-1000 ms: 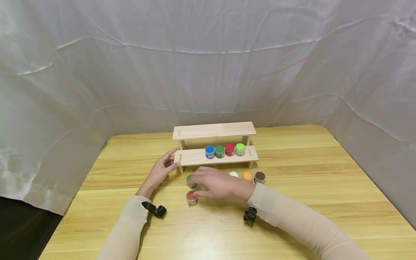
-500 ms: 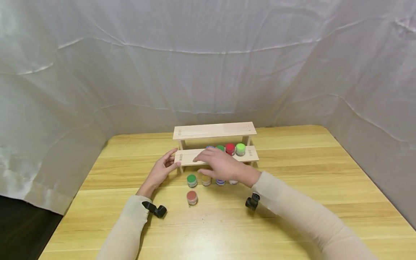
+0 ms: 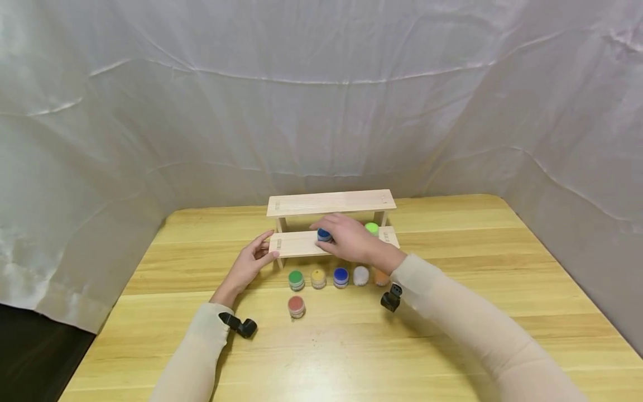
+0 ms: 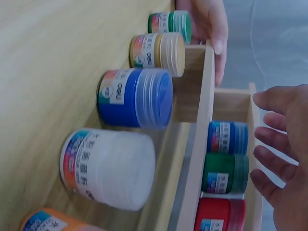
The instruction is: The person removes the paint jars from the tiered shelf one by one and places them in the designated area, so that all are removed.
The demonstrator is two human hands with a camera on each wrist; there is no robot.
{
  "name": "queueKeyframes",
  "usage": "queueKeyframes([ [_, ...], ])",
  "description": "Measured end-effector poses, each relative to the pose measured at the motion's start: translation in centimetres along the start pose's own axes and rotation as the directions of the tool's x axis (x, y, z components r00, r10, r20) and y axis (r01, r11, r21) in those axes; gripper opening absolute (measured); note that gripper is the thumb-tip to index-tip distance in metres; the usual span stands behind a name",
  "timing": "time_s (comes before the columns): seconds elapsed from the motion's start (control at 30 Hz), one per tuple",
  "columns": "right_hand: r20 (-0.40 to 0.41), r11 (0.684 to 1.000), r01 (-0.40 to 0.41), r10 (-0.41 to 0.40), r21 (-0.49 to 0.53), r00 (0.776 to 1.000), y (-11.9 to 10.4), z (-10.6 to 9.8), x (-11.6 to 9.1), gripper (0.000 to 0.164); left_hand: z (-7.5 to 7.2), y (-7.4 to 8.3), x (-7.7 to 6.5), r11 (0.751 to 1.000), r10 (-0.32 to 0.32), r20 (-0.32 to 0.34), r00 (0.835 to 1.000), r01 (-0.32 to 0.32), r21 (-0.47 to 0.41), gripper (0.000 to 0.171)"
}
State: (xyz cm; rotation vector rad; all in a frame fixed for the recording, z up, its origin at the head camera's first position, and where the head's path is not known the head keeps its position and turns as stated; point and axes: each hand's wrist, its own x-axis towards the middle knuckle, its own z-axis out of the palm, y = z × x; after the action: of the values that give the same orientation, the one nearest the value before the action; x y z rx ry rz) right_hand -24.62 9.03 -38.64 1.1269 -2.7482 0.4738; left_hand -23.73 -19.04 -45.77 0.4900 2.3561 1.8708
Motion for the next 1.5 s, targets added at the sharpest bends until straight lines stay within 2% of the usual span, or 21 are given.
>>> queueKeyframes([
  [0.27,0.027,0.999,-0.051,0.051,-0.009,0.998,1.5,0.2,0.1,0.044,0.1,0.0,0.0,1.000,-0.001,0.003,1.000,0.001,0.003,0.066],
  [0.6,0.036,0.997,-0.061,0.062,-0.039,0.997,2.4,0.9,0.3,0.043,0.2,0.2,0.0,1.000,-0.017,-0.009,1.000,0.017,0.020,0.065],
  [0.67,0.031,0.998,-0.054,0.055,-0.039,0.998,2.4,0.9,0.3,0.042,0.2,0.2,0.0,1.000,-0.015,-0.009,1.000,0.015,0.022,0.065],
  [0.9,-0.003,0.999,-0.034,0.034,-0.040,0.999,1.9,0.8,0.2,0.038,-0.1,-2.8,1.1,1.000,-0.013,-0.022,1.000,0.013,0.006,0.066],
  [0.97,-0.015,0.999,-0.033,0.032,-0.035,0.999,1.6,0.7,0.1,0.038,-0.1,-3.1,1.2,1.000,-0.010,-0.028,1.000,0.010,0.010,0.066],
  [1.23,-0.052,1.000,0.000,-0.001,-0.028,0.999,0.9,0.4,-0.3,0.037,-0.1,-3.4,1.2,1.000,0.003,-0.037,0.999,-0.003,0.012,0.064],
  [1.5,-0.043,1.000,-0.003,0.003,-0.005,0.999,0.1,0.2,-1.0,0.040,-0.1,-3.3,1.3,1.000,0.003,-0.031,1.000,-0.003,0.013,0.065],
])
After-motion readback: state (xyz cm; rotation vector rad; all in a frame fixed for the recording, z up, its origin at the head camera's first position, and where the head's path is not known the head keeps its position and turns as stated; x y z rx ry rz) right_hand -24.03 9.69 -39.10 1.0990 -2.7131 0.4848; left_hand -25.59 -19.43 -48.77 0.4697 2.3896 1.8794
